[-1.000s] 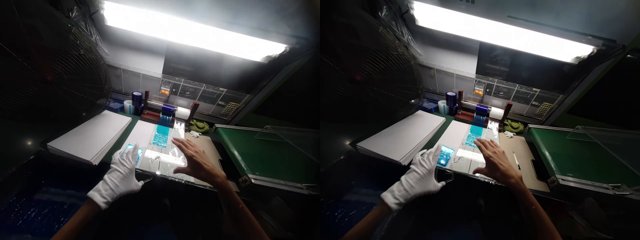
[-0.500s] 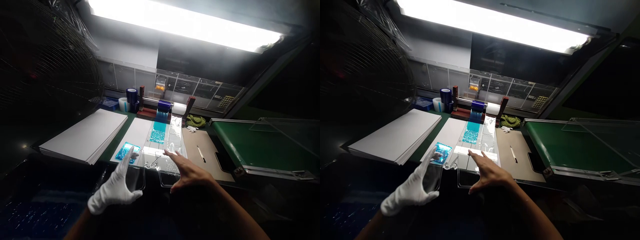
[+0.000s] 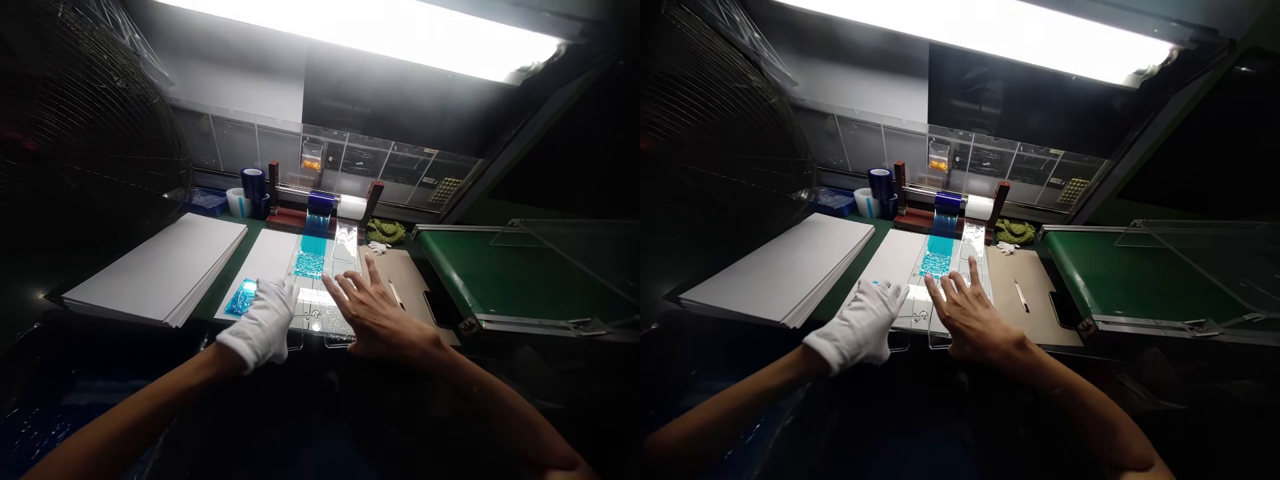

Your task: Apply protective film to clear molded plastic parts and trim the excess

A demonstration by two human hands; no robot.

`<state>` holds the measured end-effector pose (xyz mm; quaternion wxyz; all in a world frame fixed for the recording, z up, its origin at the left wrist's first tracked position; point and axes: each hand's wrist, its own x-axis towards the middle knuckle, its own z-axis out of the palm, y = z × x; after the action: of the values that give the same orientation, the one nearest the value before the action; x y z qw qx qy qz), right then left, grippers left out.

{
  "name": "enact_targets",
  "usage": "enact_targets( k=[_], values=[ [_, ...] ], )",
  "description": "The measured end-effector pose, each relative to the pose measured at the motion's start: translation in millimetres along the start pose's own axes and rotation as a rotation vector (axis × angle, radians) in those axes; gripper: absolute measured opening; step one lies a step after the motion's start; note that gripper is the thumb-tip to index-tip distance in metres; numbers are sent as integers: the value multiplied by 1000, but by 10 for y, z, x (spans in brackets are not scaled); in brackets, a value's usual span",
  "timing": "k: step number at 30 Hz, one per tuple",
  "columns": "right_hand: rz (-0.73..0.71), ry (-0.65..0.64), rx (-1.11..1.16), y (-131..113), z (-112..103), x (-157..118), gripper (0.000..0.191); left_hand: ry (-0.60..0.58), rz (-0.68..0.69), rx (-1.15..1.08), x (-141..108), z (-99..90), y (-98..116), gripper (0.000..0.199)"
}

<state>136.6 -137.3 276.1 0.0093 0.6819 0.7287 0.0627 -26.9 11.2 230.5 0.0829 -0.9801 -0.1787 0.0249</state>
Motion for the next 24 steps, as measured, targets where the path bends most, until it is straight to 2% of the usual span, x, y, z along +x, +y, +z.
enact_targets(
  k=[3, 5, 8, 10, 12, 14, 17, 19, 20, 22, 24],
  values=[
    [38, -20, 128, 149, 97, -111, 121, 33, -2, -89, 3, 100, 32, 93],
    [80, -73, 348, 303, 254, -261, 119, 48, 48, -380, -57, 296, 30, 108],
    [122, -185, 674, 413, 531, -443, 118, 33, 114, -972, -130, 616, 90, 116],
    [136, -212, 719, 385, 648, -492, 123, 12, 115, -1128, -137, 714, 134, 122],
    [153, -175, 640, 331, 652, -511, 125, 0, 116, -1055, -132, 656, 105, 120],
    [147, -130, 589, 297, 550, -536, 123, -54, 164, -921, -152, 473, -16, 113],
    [72, -160, 696, 323, 336, -602, 124, -210, 338, -933, -237, 187, -227, 114],
    [58, -178, 797, 384, 270, -651, 125, -228, 366, -920, -285, 135, -273, 116],
    [90, -169, 839, 422, 285, -675, 124, -181, 319, -872, -293, 167, -257, 116],
    [242, -110, 926, 487, 434, -735, 124, -25, 137, -742, -278, 328, -163, 112],
    [468, -19, 1104, 497, 753, -844, 125, 107, -71, -699, -252, 566, -29, 109]
  ],
)
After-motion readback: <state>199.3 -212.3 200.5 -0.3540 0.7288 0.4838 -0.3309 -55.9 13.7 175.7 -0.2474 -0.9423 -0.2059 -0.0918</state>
